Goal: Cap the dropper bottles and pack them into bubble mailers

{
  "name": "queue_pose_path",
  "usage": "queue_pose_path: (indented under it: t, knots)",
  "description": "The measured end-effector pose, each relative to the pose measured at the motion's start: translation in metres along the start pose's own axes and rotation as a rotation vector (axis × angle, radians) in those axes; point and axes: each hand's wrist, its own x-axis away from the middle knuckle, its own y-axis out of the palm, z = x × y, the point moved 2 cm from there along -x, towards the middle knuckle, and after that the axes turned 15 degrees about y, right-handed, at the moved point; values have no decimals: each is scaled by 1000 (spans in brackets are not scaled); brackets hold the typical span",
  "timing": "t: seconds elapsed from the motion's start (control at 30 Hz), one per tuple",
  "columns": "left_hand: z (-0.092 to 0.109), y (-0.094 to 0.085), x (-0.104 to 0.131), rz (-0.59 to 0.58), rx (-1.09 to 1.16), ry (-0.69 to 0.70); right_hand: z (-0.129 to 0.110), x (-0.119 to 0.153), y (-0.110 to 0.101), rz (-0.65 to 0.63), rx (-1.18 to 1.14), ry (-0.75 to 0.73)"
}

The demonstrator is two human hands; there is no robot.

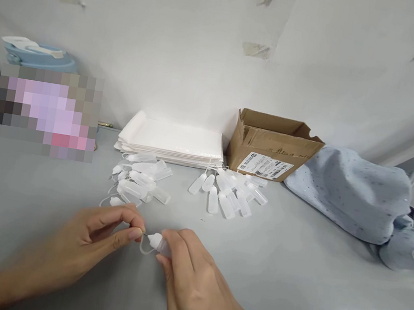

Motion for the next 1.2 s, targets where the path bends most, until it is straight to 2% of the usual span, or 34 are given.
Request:
queue_pose_path:
  t: [0.27, 0.73, 1.2]
  knots:
    - [-7, 5, 2, 16, 0, 94, 0, 1, 4, -3, 6, -21]
    - [-3, -3, 0, 0, -34, 90, 1, 0, 2, 2, -1, 1]
    - [-13, 10, 5, 50, -42, 275, 1, 2, 10, 39, 50, -59]
